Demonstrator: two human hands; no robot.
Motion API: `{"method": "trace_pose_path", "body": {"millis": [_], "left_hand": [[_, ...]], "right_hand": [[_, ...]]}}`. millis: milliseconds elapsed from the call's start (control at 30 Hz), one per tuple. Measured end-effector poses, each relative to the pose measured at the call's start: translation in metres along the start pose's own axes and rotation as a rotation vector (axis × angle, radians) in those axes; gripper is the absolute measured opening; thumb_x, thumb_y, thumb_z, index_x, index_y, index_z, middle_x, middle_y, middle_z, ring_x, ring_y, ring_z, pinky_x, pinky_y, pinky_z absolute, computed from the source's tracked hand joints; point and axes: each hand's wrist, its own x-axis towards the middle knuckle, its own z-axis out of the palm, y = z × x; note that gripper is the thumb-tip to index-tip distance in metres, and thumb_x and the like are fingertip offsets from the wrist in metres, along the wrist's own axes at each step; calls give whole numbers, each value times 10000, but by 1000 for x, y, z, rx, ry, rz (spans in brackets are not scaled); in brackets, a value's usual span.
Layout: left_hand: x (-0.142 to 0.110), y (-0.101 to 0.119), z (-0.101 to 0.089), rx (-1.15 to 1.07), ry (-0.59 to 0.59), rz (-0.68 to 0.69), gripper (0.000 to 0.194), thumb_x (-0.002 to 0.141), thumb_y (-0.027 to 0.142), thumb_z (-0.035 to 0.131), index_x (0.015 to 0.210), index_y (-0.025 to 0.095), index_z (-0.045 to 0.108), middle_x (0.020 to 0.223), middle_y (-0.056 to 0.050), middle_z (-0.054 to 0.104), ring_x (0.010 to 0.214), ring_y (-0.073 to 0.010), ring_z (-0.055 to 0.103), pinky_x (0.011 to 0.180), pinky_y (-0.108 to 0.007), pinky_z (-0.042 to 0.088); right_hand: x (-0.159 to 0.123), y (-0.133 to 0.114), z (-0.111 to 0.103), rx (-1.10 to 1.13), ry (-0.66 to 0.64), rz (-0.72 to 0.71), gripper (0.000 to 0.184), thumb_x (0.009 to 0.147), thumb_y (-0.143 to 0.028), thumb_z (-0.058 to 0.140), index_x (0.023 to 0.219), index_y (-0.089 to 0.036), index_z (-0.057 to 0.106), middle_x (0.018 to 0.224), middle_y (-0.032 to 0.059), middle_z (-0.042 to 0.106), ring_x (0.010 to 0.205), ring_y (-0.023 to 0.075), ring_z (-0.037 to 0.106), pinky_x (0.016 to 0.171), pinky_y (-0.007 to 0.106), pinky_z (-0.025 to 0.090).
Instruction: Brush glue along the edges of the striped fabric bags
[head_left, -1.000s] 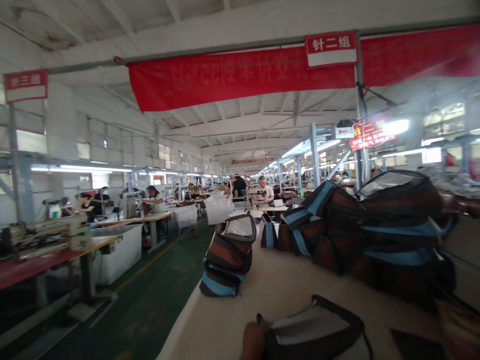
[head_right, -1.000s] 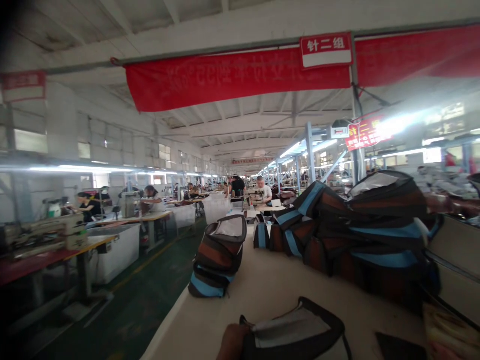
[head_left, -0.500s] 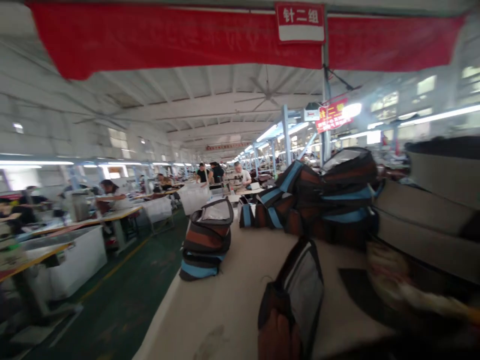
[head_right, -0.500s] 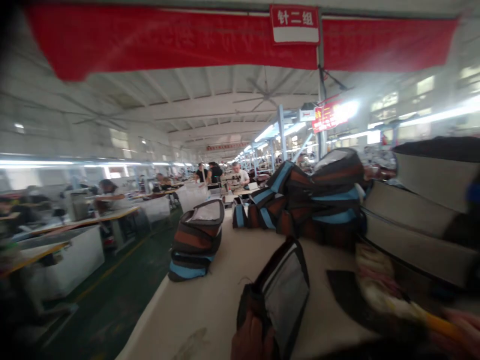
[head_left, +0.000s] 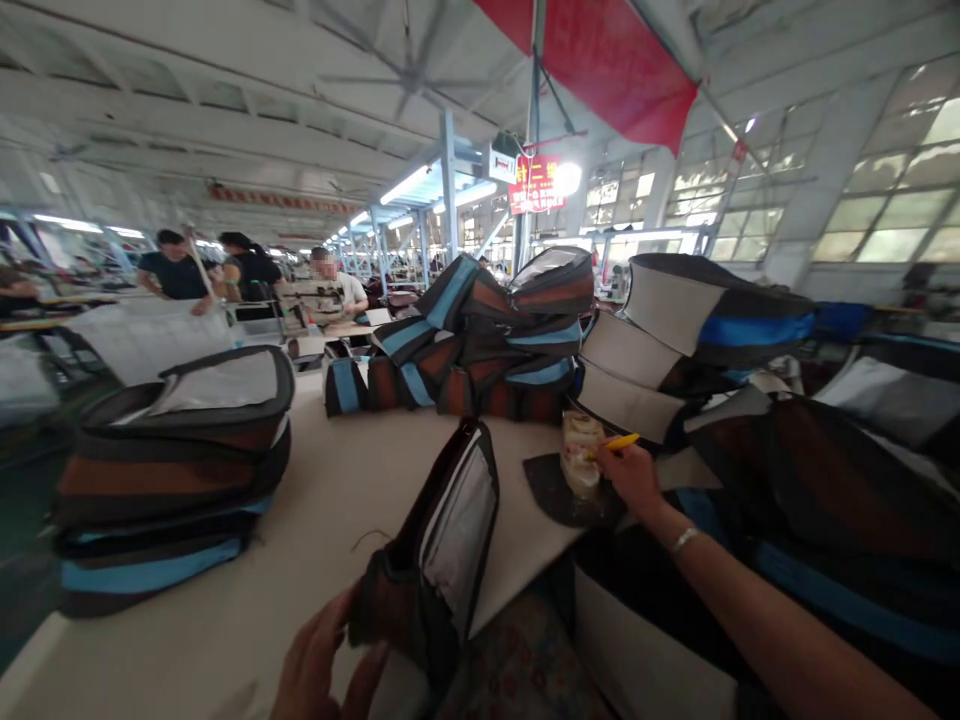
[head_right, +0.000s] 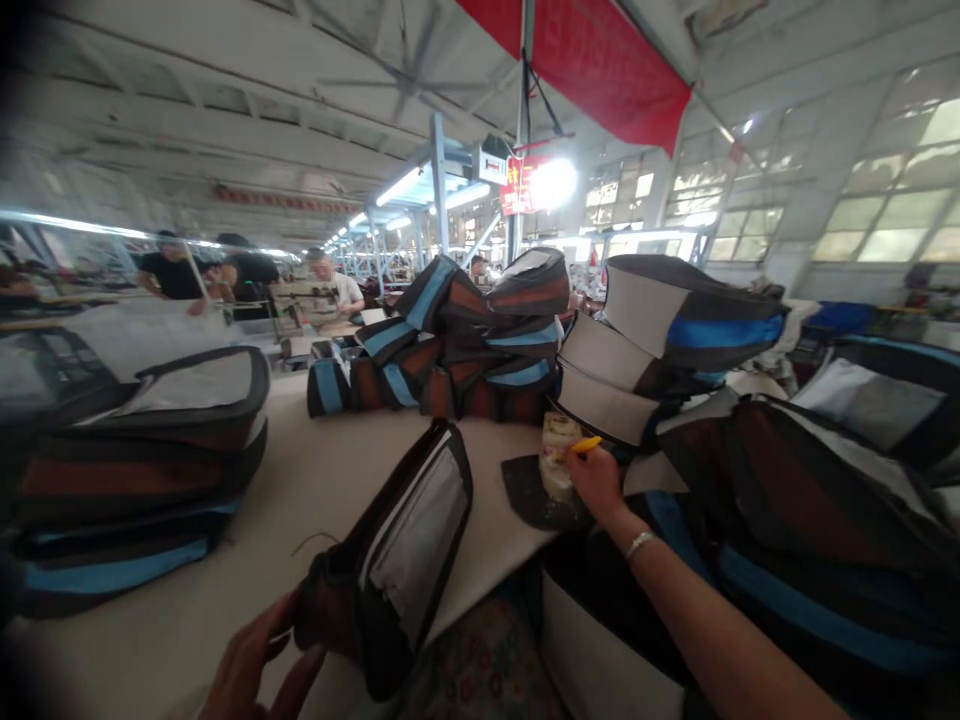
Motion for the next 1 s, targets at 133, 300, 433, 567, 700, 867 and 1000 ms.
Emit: {"method": "trace_pose_path", "body": {"millis": [133, 300, 433, 567, 700, 867, 1000], "left_hand": [[18, 20, 9, -115, -72, -18, 481, 851, 583, 552, 1250, 319, 604, 1179, -47, 646, 1048, -271, 656, 838, -387, 611], [39, 57, 20, -291, -199, 91, 328, 870, 478, 589, 1113, 290, 703, 1082, -29, 673, 1018, -226, 662, 875, -312, 580], [41, 86, 33, -362, -292, 156, 242, 905, 418, 563, 952, 253, 734, 896, -37, 653, 838, -192, 653, 732, -273, 553], [40, 109, 40, -410, -245, 186, 244, 927, 382, 535, 849, 217, 697, 837, -40, 619, 802, -185, 618, 709, -276, 511], [36, 124, 46, -430, -252, 185, 212, 929, 337, 531, 866, 221, 697, 837, -32, 609, 804, -174, 609, 718, -267, 499], [27, 134, 52, -431, -236, 184, 203, 930, 328, 536, 856, 216, 689, 822, -30, 591, 752, -160, 594, 687, -258, 484], [26, 138, 50, -460, -228, 168, 216, 936, 316, 521, 852, 210, 689, 829, -31, 594, 777, -163, 593, 698, -256, 475]], "right_hand": [[-7, 3, 9, 163, 48, 59, 401, 761, -448, 768, 586, -152, 561, 498, -23, 542, 401, 96, 423, 392, 216, 354], [-28, -35, 21, 352, -8, 109, 442, 622, -492, 854, 568, -167, 559, 481, -5, 524, 391, 107, 423, 354, 224, 380], [-51, -86, 24, 433, -55, 98, 424, 645, -449, 874, 570, -165, 569, 481, -22, 505, 381, 81, 385, 385, 220, 437], [-84, -139, 25, 399, -147, -9, 307, 740, -412, 846, 768, -164, 667, 556, -17, 534, 443, 97, 444, 359, 169, 350], [-122, -172, 36, 137, -304, -379, 181, 877, -354, 723, 826, -190, 669, 688, 10, 601, 576, 134, 549, 499, 211, 461], [-142, -170, 61, -101, -482, -716, 114, 941, -223, 594, 832, -197, 618, 723, 5, 618, 627, 148, 595, 584, 247, 474], [-131, -160, 53, -300, -576, -842, 122, 941, -175, 563, 822, -201, 565, 702, -7, 579, 625, 146, 578, 602, 267, 435]]}}
